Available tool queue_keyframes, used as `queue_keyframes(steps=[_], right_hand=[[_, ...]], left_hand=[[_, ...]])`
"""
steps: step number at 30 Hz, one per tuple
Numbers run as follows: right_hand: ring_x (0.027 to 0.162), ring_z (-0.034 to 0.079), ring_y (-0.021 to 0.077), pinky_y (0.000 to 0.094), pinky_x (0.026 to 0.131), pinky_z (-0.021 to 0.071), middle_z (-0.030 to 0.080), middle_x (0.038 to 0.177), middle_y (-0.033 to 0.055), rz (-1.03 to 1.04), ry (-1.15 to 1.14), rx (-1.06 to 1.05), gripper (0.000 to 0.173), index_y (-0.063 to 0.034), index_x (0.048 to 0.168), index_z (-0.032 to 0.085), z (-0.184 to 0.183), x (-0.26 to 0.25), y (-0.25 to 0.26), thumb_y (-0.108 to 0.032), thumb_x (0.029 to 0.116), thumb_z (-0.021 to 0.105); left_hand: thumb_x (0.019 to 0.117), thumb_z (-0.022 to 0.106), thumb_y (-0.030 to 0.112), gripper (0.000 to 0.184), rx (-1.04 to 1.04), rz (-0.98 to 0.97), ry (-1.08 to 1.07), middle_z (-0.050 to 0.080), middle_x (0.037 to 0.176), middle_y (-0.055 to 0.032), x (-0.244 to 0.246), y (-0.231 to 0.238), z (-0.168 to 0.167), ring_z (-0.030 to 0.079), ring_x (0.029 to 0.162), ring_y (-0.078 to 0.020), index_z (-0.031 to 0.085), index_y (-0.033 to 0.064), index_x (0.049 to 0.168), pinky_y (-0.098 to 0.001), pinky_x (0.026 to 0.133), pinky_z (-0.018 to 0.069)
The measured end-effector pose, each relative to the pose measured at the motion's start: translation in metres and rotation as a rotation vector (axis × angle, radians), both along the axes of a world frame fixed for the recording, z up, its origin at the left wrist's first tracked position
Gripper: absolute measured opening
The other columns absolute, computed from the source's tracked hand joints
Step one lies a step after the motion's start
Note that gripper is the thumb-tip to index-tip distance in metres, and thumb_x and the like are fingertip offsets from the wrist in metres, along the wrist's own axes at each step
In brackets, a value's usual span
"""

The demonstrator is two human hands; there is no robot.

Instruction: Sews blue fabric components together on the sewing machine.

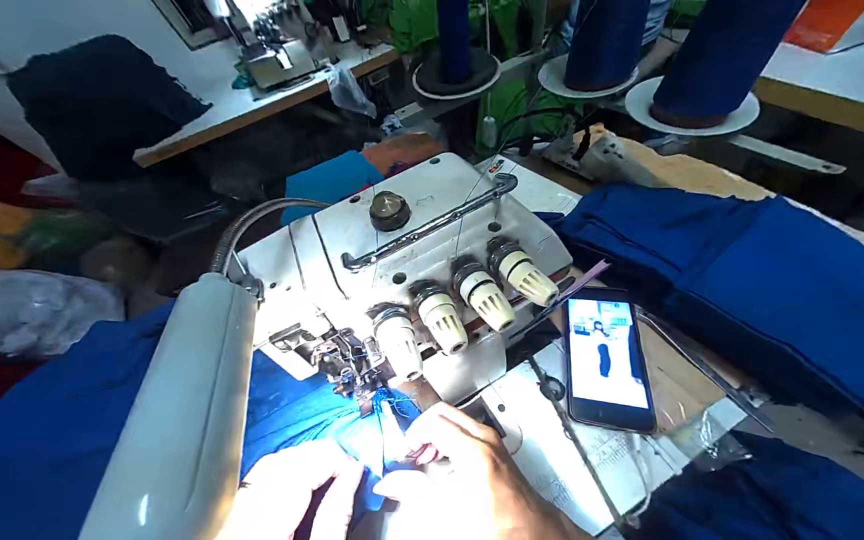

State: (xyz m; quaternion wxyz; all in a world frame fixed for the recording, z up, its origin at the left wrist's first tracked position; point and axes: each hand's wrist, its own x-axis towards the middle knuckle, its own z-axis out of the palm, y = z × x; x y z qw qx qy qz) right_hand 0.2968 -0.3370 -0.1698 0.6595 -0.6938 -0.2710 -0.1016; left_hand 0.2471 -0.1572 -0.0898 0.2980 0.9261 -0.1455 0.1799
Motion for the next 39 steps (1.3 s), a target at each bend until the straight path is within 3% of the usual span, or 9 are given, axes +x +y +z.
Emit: queue_keyframes(steps=[3,6,8,13,17,20,27,33,39], right_hand=[[0.081,0.066,0.0103,0.0169,0.074,0.0539,0.069,0.087,0.0114,0.002,-0.099,0.004,0.010,0.0024,0.089,0.072,-0.002,0.005,0.000,-0.007,0.0917,0.070],[0.081,0.066,0.0087,0.0180,0.074,0.0547,0.069,0.086,0.0089,-0.021,-0.065,-0.010,0.012,0.0001,0.087,0.073,-0.001,0.006,-0.008,-0.005,0.0946,0.065],[0.081,0.066,0.0050,0.0185,0.073,0.0554,0.069,0.086,0.0048,-0.018,0.058,0.008,0.013,-0.0024,0.089,0.072,0.001,0.004,-0.015,-0.008,0.0960,0.064],[0.079,0.070,0.0070,0.0218,0.071,0.0604,0.072,0.089,-0.0044,0.087,0.313,0.044,0.012,-0.0164,0.106,0.068,0.005,-0.004,-0.025,-0.017,0.1016,0.057],[0.089,0.065,-0.0005,0.0166,0.077,0.0561,0.068,0.102,-0.0102,-0.018,0.135,-0.109,0.028,-0.0202,0.112,0.067,-0.007,-0.005,-0.012,-0.037,0.0892,0.073],[0.088,0.066,0.0020,0.0178,0.077,0.0567,0.069,0.093,-0.0032,-0.102,-0.050,-0.147,0.017,-0.0112,0.092,0.072,-0.009,-0.008,0.003,-0.026,0.0868,0.076],[0.088,0.069,0.0137,0.0227,0.080,0.0574,0.071,0.086,0.0077,-0.161,-0.224,-0.137,0.009,-0.0037,0.086,0.071,-0.002,-0.009,-0.006,-0.009,0.0905,0.065],[0.079,0.064,-0.0004,0.0149,0.069,0.0527,0.070,0.091,0.0046,0.164,0.393,0.179,0.006,0.0013,0.090,0.063,0.031,-0.019,-0.026,-0.001,0.0867,0.068],[0.084,0.068,0.0033,0.0214,0.076,0.0583,0.071,0.095,0.0052,0.227,0.395,0.221,0.020,0.0056,0.111,0.060,0.032,-0.019,-0.024,0.000,0.0918,0.065]], left_hand=[[0.1012,0.061,0.018,0.021,-0.066,-0.030,0.034,0.068,0.096,-0.0134,0.002,-0.001,0.003,0.064,0.098,-0.0088,0.062,-0.0020,0.098,-0.0215,0.090,0.0506],[0.0814,0.082,0.054,0.062,0.103,-0.033,0.065,0.067,0.106,-0.0179,0.000,-0.004,0.001,0.062,0.104,-0.0208,0.063,0.0016,0.110,-0.0360,0.094,0.0476],[0.0792,0.076,0.067,0.071,0.236,0.029,-0.015,0.068,0.110,-0.0165,-0.002,-0.014,-0.007,0.062,0.109,-0.0255,0.064,0.0071,0.116,-0.0434,0.098,0.0457],[0.0784,0.071,0.073,0.070,0.278,0.129,-0.184,0.065,0.116,-0.0074,-0.019,-0.009,-0.030,0.057,0.113,-0.0180,0.068,0.0138,0.116,-0.0351,0.100,0.0425],[0.0755,0.066,0.080,0.081,0.194,0.122,-0.175,0.066,0.117,-0.0084,-0.020,-0.010,-0.027,0.058,0.114,-0.0177,0.072,0.0096,0.114,-0.0330,0.100,0.0443],[0.0843,0.072,0.064,0.060,0.105,0.148,-0.194,0.070,0.114,-0.0060,-0.021,-0.010,-0.025,0.062,0.115,-0.0140,0.071,0.0093,0.110,-0.0311,0.100,0.0490],[0.0864,0.079,0.044,0.037,0.075,0.198,-0.192,0.073,0.096,-0.0064,-0.004,-0.032,-0.011,0.065,0.100,-0.0109,0.072,0.0084,0.096,-0.0280,0.093,0.0496],[0.0837,0.080,0.054,0.054,0.095,-0.047,-0.170,0.066,0.110,-0.0122,-0.023,-0.031,-0.022,0.059,0.115,-0.0169,0.066,0.0077,0.108,-0.0272,0.106,0.0411],[0.0973,0.068,0.016,0.015,0.187,-0.016,-0.331,0.072,0.104,-0.0140,-0.026,-0.030,-0.038,0.066,0.109,-0.0196,0.070,0.0024,0.104,-0.0299,0.105,0.0461]])
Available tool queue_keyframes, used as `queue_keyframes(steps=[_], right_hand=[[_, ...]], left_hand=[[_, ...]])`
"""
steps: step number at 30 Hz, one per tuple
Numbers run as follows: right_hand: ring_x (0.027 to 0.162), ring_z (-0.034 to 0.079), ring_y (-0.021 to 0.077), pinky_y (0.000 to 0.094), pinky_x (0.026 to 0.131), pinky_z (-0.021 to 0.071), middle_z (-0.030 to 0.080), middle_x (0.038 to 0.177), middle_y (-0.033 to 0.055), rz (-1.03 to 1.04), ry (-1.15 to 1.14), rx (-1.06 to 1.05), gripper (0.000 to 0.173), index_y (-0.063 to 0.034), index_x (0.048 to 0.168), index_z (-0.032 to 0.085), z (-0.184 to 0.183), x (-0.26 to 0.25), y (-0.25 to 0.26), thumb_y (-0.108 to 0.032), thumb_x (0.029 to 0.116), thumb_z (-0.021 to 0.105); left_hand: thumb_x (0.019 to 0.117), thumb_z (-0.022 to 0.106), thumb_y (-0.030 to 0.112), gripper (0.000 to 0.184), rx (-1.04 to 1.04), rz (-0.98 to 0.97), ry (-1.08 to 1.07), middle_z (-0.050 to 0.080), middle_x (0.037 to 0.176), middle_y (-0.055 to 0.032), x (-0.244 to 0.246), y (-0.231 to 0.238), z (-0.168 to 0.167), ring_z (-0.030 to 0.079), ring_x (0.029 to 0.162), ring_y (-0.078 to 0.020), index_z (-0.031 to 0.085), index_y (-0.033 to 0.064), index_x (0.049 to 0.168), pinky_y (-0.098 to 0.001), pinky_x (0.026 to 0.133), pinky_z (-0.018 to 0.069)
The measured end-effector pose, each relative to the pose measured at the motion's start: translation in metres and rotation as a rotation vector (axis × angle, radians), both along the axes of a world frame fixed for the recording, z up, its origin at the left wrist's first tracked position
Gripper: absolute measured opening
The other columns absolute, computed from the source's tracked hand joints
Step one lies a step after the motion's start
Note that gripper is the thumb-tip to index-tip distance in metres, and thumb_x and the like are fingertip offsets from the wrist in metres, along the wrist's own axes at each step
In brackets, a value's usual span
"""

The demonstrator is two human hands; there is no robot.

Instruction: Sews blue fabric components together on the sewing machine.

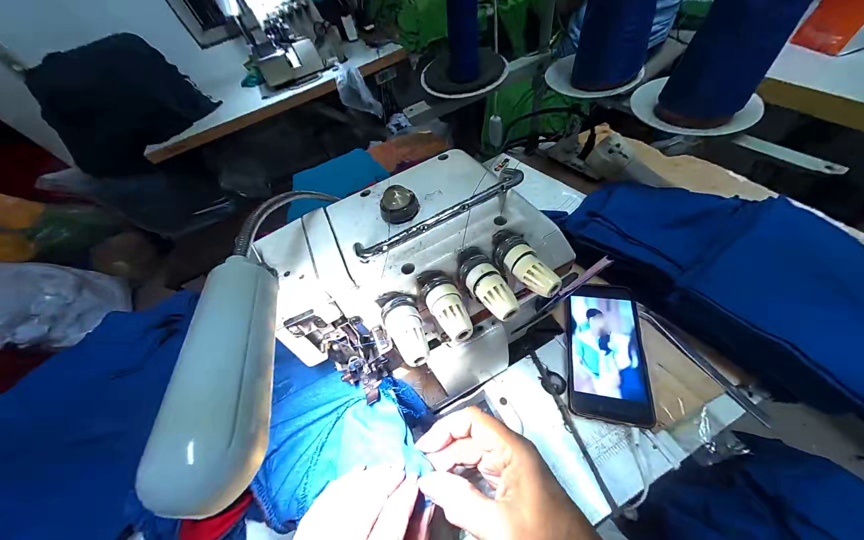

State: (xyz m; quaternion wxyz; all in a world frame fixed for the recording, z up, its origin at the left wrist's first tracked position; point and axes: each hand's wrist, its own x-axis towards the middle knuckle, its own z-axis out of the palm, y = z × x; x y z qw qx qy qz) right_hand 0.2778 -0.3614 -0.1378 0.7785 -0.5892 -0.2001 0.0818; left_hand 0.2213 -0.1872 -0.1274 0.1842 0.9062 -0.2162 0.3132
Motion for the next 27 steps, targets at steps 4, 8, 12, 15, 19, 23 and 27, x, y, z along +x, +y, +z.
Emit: queue_keyframes(steps=[4,8,12,15,19,23,27], right_hand=[[0.084,0.066,0.0013,0.0217,0.076,0.0563,0.070,0.095,0.0012,0.052,0.069,0.060,0.024,0.0063,0.123,0.057,-0.002,0.001,-0.005,-0.007,0.1023,0.053],[0.077,0.069,0.0048,0.0247,0.070,0.0605,0.071,0.090,0.0003,0.053,0.192,0.065,0.026,0.0047,0.124,0.058,0.001,0.000,0.001,-0.007,0.1012,0.057],[0.074,0.070,0.0058,0.0231,0.064,0.0600,0.073,0.090,0.0007,0.047,0.229,0.064,0.025,0.0025,0.120,0.060,0.000,0.002,0.007,-0.004,0.0964,0.064],[0.075,0.072,0.0083,0.0247,0.065,0.0621,0.074,0.089,0.0017,-0.011,0.211,0.096,0.022,0.0022,0.114,0.064,-0.004,0.004,0.005,-0.002,0.0927,0.068],[0.073,0.073,0.0123,0.0271,0.066,0.0636,0.075,0.087,0.0047,-0.014,0.246,0.036,0.024,-0.0042,0.113,0.070,-0.014,-0.003,0.000,-0.001,0.0893,0.070],[0.074,0.074,0.0125,0.0265,0.068,0.0639,0.075,0.087,0.0048,-0.039,0.284,0.045,0.032,-0.0082,0.112,0.068,-0.019,-0.006,-0.001,0.001,0.0821,0.073],[0.075,0.073,0.0119,0.0251,0.069,0.0634,0.074,0.086,0.0047,-0.052,0.279,0.071,0.029,-0.0081,0.110,0.068,-0.016,-0.008,0.003,0.000,0.0829,0.072]], left_hand=[[0.0988,0.064,0.010,0.015,-0.034,0.006,0.014,0.073,0.099,-0.0156,-0.006,0.001,0.002,0.067,0.101,-0.0204,0.074,-0.0008,0.101,-0.0273,0.096,0.0495],[0.0975,0.068,0.011,0.013,-0.174,0.034,0.048,0.071,0.090,-0.0123,-0.004,-0.004,0.002,0.066,0.096,-0.0138,0.073,-0.0001,0.092,-0.0202,0.091,0.0497],[0.0959,0.070,0.012,0.013,-0.279,0.041,0.116,0.070,0.089,-0.0080,0.000,-0.003,0.005,0.065,0.092,-0.0076,0.067,0.0021,0.087,-0.0169,0.087,0.0498],[0.0946,0.074,0.014,0.007,-0.423,-0.023,0.162,0.072,0.094,-0.0006,0.004,-0.006,0.007,0.067,0.097,-0.0045,0.070,0.0079,0.092,-0.0188,0.089,0.0540],[0.0914,0.076,0.011,0.005,-0.524,0.030,0.107,0.075,0.091,-0.0007,-0.003,-0.007,0.008,0.069,0.089,-0.0056,0.079,0.0077,0.093,-0.0197,0.082,0.0572],[0.0913,0.075,0.012,0.006,-0.474,0.055,0.123,0.069,0.098,-0.0026,-0.009,-0.010,0.012,0.064,0.097,-0.0068,0.080,0.0097,0.094,-0.0195,0.084,0.0555],[0.0933,0.072,0.012,0.009,-0.320,0.048,0.041,0.071,0.100,-0.0051,-0.009,-0.010,0.023,0.065,0.103,-0.0100,0.079,0.0083,0.098,-0.0218,0.090,0.0539]])
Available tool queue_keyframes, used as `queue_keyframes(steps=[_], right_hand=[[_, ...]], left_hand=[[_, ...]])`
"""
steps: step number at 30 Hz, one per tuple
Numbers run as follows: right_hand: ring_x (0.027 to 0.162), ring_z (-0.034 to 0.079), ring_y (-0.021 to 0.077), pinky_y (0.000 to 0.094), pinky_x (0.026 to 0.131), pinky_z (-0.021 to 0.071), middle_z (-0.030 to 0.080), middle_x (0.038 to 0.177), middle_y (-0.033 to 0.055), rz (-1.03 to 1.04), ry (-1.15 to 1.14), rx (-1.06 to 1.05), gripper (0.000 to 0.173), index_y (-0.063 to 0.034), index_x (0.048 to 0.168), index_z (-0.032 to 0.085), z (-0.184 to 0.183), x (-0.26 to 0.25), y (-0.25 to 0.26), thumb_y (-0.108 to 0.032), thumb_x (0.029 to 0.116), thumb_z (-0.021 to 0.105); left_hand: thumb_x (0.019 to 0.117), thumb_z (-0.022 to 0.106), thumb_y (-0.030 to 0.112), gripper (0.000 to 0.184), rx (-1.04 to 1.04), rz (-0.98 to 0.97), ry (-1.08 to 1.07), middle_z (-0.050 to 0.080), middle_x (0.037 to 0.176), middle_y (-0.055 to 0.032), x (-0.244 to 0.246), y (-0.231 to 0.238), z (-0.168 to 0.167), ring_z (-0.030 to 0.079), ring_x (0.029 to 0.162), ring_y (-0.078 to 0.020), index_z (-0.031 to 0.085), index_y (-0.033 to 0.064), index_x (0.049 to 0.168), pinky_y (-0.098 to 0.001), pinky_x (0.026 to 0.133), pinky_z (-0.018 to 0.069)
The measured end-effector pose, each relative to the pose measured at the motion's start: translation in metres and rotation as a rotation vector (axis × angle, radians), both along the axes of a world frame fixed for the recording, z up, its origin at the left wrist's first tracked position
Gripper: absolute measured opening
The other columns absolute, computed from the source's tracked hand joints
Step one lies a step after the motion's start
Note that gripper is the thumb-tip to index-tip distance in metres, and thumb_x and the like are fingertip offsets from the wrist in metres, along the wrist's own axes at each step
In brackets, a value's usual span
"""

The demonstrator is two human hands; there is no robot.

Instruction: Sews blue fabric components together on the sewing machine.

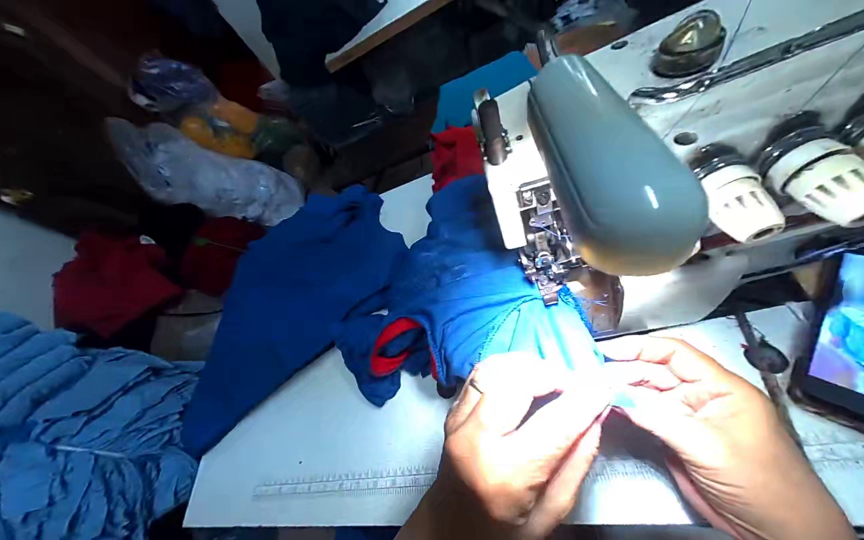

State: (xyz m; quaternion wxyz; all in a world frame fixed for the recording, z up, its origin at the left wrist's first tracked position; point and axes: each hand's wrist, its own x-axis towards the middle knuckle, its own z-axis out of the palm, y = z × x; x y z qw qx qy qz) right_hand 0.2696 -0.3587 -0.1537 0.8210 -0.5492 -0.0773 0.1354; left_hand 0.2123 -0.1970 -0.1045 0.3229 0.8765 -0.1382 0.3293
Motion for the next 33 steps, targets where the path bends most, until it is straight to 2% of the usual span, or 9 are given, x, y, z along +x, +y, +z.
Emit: queue_keyframes(steps=[4,9,21,24,25,27,29,31,33], right_hand=[[0.075,0.074,0.0111,0.0260,0.068,0.0640,0.075,0.086,0.0023,-0.030,-0.065,-0.088,0.028,-0.0095,0.109,0.068,0.004,-0.002,-0.004,0.000,0.0827,0.070],[0.065,0.071,0.0129,0.0252,0.059,0.0622,0.073,0.083,0.0036,-0.001,-0.037,-0.102,0.037,-0.0138,0.113,0.068,0.002,-0.003,-0.014,0.001,0.0797,0.071],[0.068,0.072,0.0134,0.0250,0.064,0.0629,0.072,0.085,0.0059,0.091,-0.019,-0.047,0.030,-0.0139,0.116,0.069,0.009,0.004,-0.021,-0.004,0.0880,0.068],[0.070,0.071,0.0127,0.0251,0.067,0.0626,0.071,0.085,0.0054,0.137,0.008,-0.007,0.039,-0.0154,0.124,0.067,0.008,0.006,-0.020,-0.010,0.0863,0.074],[0.071,0.070,0.0117,0.0247,0.068,0.0623,0.071,0.084,0.0044,0.151,0.020,0.007,0.045,-0.0164,0.127,0.067,0.007,0.007,-0.019,-0.008,0.0835,0.077],[0.068,0.069,0.0087,0.0226,0.065,0.0602,0.070,0.080,0.0022,0.170,0.072,0.073,0.047,-0.0157,0.127,0.065,0.008,0.008,-0.014,-0.002,0.0828,0.074],[0.069,0.069,0.0068,0.0220,0.063,0.0587,0.072,0.083,-0.0011,0.211,0.112,0.139,0.044,-0.0143,0.124,0.058,0.020,0.009,-0.012,0.006,0.0857,0.065],[0.072,0.069,0.0061,0.0225,0.063,0.0587,0.073,0.090,-0.0044,0.262,0.104,0.134,0.043,-0.0148,0.120,0.051,0.032,0.009,-0.016,0.011,0.0866,0.060],[0.075,0.069,0.0050,0.0232,0.066,0.0600,0.072,0.097,-0.0073,0.289,0.041,0.082,0.041,-0.0160,0.114,0.057,0.032,0.010,-0.023,0.012,0.0858,0.062]], left_hand=[[0.0930,0.070,0.007,0.010,0.134,-0.038,-0.026,0.068,0.087,-0.0069,0.006,-0.001,0.002,0.064,0.090,-0.0107,0.078,0.0036,0.098,-0.0202,0.083,0.0531],[0.0915,0.071,0.004,0.010,0.250,-0.068,0.009,0.070,0.095,-0.0094,-0.002,-0.001,-0.012,0.066,0.101,-0.0164,0.079,0.0042,0.099,-0.0262,0.092,0.0540],[0.0915,0.069,0.001,0.014,0.300,-0.171,-0.019,0.075,0.100,-0.0119,0.004,0.009,-0.019,0.069,0.104,-0.0196,0.078,0.0014,0.101,-0.0308,0.096,0.0544],[0.0919,0.075,0.013,0.014,0.329,-0.142,-0.082,0.074,0.102,-0.0100,0.007,0.010,-0.025,0.068,0.104,-0.0185,0.078,0.0036,0.101,-0.0329,0.098,0.0522],[0.0914,0.077,0.024,0.020,0.336,-0.096,-0.111,0.073,0.107,-0.0075,0.007,0.009,-0.029,0.066,0.110,-0.0174,0.077,0.0070,0.103,-0.0341,0.103,0.0481],[0.0925,0.073,0.047,0.037,0.375,-0.003,-0.091,0.060,0.126,-0.0003,0.010,0.006,-0.037,0.049,0.133,-0.0144,0.064,0.0189,0.115,-0.0388,0.121,0.0265],[0.0965,0.067,0.046,0.033,0.362,0.027,-0.104,0.054,0.136,0.0003,0.020,0.006,-0.045,0.040,0.143,-0.0152,0.057,0.0255,0.121,-0.0467,0.125,0.0144],[0.1046,0.055,0.030,0.018,0.348,0.062,-0.167,0.058,0.135,0.0009,0.025,0.011,-0.044,0.046,0.140,-0.0159,0.058,0.0261,0.121,-0.0473,0.124,0.0207],[0.1064,0.050,0.021,0.018,0.366,0.041,-0.210,0.072,0.119,-0.0010,0.023,0.019,-0.037,0.061,0.125,-0.0172,0.066,0.0199,0.115,-0.0432,0.118,0.0350]])
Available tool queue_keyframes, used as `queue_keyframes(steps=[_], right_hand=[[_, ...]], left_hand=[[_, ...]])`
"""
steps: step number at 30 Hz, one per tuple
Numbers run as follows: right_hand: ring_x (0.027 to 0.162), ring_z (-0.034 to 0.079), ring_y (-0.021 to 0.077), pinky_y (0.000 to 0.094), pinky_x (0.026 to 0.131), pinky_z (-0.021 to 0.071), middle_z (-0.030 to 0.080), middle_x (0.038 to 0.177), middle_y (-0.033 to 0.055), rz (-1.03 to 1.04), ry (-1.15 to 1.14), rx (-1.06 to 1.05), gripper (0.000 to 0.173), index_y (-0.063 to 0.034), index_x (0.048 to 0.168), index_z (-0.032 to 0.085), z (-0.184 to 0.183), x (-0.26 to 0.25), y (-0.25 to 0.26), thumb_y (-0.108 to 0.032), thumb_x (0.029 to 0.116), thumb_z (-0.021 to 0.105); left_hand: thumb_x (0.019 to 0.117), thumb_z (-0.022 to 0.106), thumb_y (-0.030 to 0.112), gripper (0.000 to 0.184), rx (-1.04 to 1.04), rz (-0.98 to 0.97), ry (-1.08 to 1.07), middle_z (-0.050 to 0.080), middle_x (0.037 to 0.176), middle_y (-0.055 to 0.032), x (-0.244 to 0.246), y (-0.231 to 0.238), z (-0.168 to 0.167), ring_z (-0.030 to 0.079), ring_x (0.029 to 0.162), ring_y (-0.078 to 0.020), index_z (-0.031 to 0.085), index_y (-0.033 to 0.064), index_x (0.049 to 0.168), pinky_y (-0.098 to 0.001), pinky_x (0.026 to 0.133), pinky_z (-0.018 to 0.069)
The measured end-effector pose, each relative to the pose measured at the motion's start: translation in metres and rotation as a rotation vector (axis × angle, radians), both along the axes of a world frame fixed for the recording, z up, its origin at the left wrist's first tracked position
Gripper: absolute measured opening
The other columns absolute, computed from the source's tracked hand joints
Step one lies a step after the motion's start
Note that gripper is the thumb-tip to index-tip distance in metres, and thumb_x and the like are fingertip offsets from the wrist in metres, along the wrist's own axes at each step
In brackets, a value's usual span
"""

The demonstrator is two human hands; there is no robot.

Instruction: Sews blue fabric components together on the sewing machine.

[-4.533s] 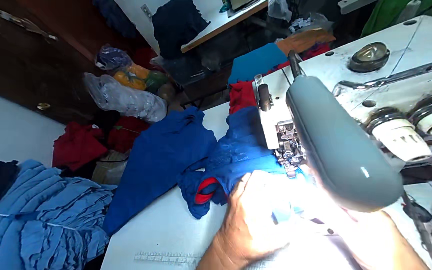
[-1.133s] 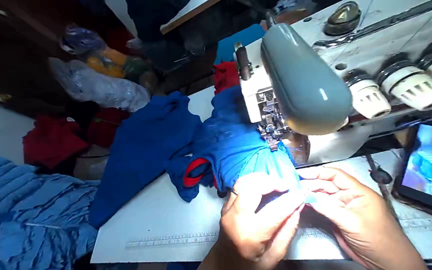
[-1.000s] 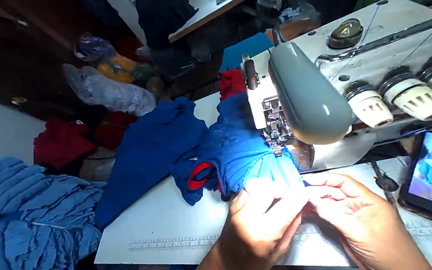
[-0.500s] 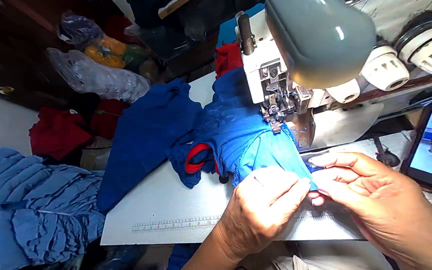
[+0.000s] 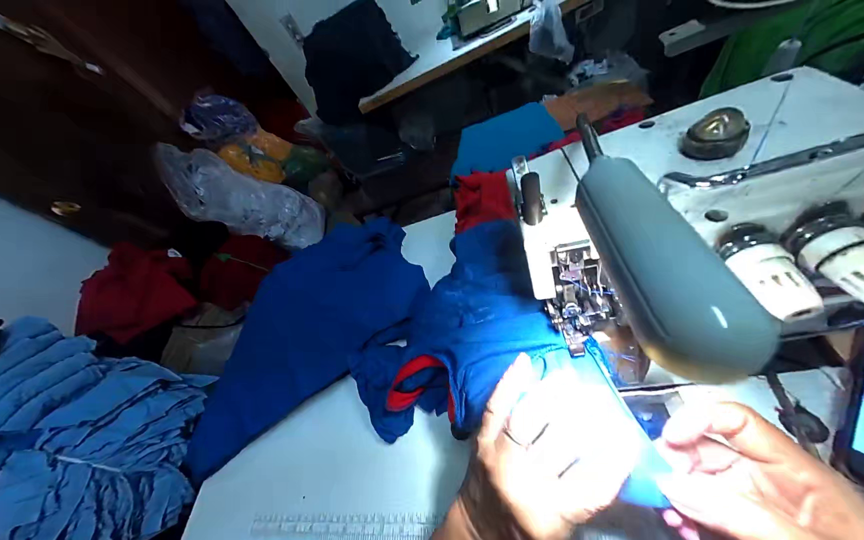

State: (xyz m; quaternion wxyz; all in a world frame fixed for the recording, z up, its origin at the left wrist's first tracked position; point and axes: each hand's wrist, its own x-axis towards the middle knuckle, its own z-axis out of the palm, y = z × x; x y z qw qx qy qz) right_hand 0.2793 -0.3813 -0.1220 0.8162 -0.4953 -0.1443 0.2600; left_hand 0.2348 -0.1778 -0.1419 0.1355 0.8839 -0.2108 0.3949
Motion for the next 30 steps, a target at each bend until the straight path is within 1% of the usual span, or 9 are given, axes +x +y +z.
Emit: queue_keyframes(steps=[4,8,13,19,21,23,26,28,30], right_hand=[[0.085,0.069,0.0019,0.0224,0.074,0.0599,0.074,0.104,-0.0107,0.064,-0.084,-0.053,0.028,-0.0181,0.106,0.075,-0.014,0.000,-0.010,0.004,0.0934,0.063],[0.096,0.069,0.0018,0.0231,0.083,0.0595,0.073,0.108,-0.0123,0.053,-0.119,-0.112,0.024,-0.0176,0.107,0.078,-0.021,-0.002,-0.009,-0.001,0.0948,0.066],[0.087,0.067,0.0009,0.0221,0.077,0.0595,0.071,0.104,-0.0084,-0.059,-0.242,-0.195,0.021,-0.0091,0.104,0.076,-0.015,0.009,0.010,0.003,0.0950,0.061],[0.076,0.061,-0.0056,0.0101,0.069,0.0515,0.072,0.095,0.0055,-0.211,-0.418,-0.507,0.023,0.0070,0.112,0.073,0.006,0.021,0.027,-0.001,0.0942,0.060],[0.081,0.064,-0.0037,0.0117,0.075,0.0535,0.073,0.101,0.0107,-0.190,-0.463,-0.504,0.024,0.0088,0.114,0.072,0.001,0.019,0.023,-0.002,0.0960,0.059],[0.080,0.064,-0.0011,0.0141,0.073,0.0542,0.073,0.097,0.0119,-0.213,-0.524,-0.492,0.025,0.0100,0.116,0.069,-0.008,0.013,0.022,-0.003,0.0972,0.060],[0.073,0.063,0.0102,0.0190,0.070,0.0531,0.069,0.088,0.0159,-0.316,-0.797,-0.580,0.032,0.0107,0.119,0.061,-0.013,-0.001,0.027,-0.013,0.0985,0.066],[0.075,0.068,0.0237,0.0312,0.073,0.0570,0.070,0.086,0.0197,-0.280,-1.018,-0.631,0.028,0.0052,0.113,0.062,-0.011,-0.012,0.030,-0.018,0.0995,0.067],[0.080,0.071,0.0317,0.0402,0.072,0.0561,0.073,0.092,0.0210,-0.147,-1.096,-0.650,0.022,-0.0003,0.117,0.069,-0.013,-0.022,0.030,-0.015,0.1024,0.061]], left_hand=[[0.1029,0.056,0.013,0.020,0.094,-0.071,0.095,0.077,0.112,-0.0043,-0.009,0.011,0.007,0.067,0.116,-0.0190,0.073,0.0137,0.111,-0.0391,0.114,0.0385],[0.1018,0.058,0.012,0.020,0.033,-0.067,0.201,0.077,0.114,-0.0053,-0.014,0.014,0.011,0.066,0.120,-0.0183,0.076,0.0130,0.110,-0.0399,0.117,0.0357],[0.1014,0.053,0.009,0.026,-0.007,-0.097,0.301,0.077,0.113,-0.0089,-0.001,0.035,0.019,0.067,0.121,-0.0196,0.077,0.0106,0.111,-0.0411,0.122,0.0326],[0.0969,0.055,0.004,0.032,-0.064,-0.083,0.541,0.071,0.130,-0.0003,0.044,0.070,0.032,0.058,0.134,-0.0154,0.076,0.0125,0.119,-0.0604,0.124,0.0229],[0.0971,0.055,0.009,0.032,-0.007,-0.082,0.456,0.072,0.129,-0.0002,0.061,0.084,0.032,0.060,0.131,-0.0180,0.077,0.0141,0.120,-0.0598,0.118,0.0321],[0.0966,0.056,0.005,0.029,-0.014,-0.091,0.370,0.074,0.121,-0.0036,0.069,0.098,0.032,0.064,0.123,-0.0217,0.078,0.0122,0.113,-0.0446,0.109,0.0471],[0.0876,0.067,0.006,0.010,-0.004,0.310,0.386,0.072,0.081,-0.0069,0.023,0.077,0.064,0.071,0.078,-0.0173,0.076,0.0057,0.083,-0.0292,0.069,0.0568],[0.0926,0.059,0.006,0.022,0.041,0.364,0.598,0.076,0.089,-0.0157,-0.015,0.041,0.089,0.075,0.081,-0.0257,0.079,-0.0001,0.096,-0.0379,0.072,0.0606],[0.0996,0.058,0.019,0.030,-0.045,0.072,0.794,0.073,0.108,-0.0205,-0.040,0.014,0.095,0.072,0.102,-0.0279,0.074,-0.0044,0.109,-0.0350,0.088,0.0576]])
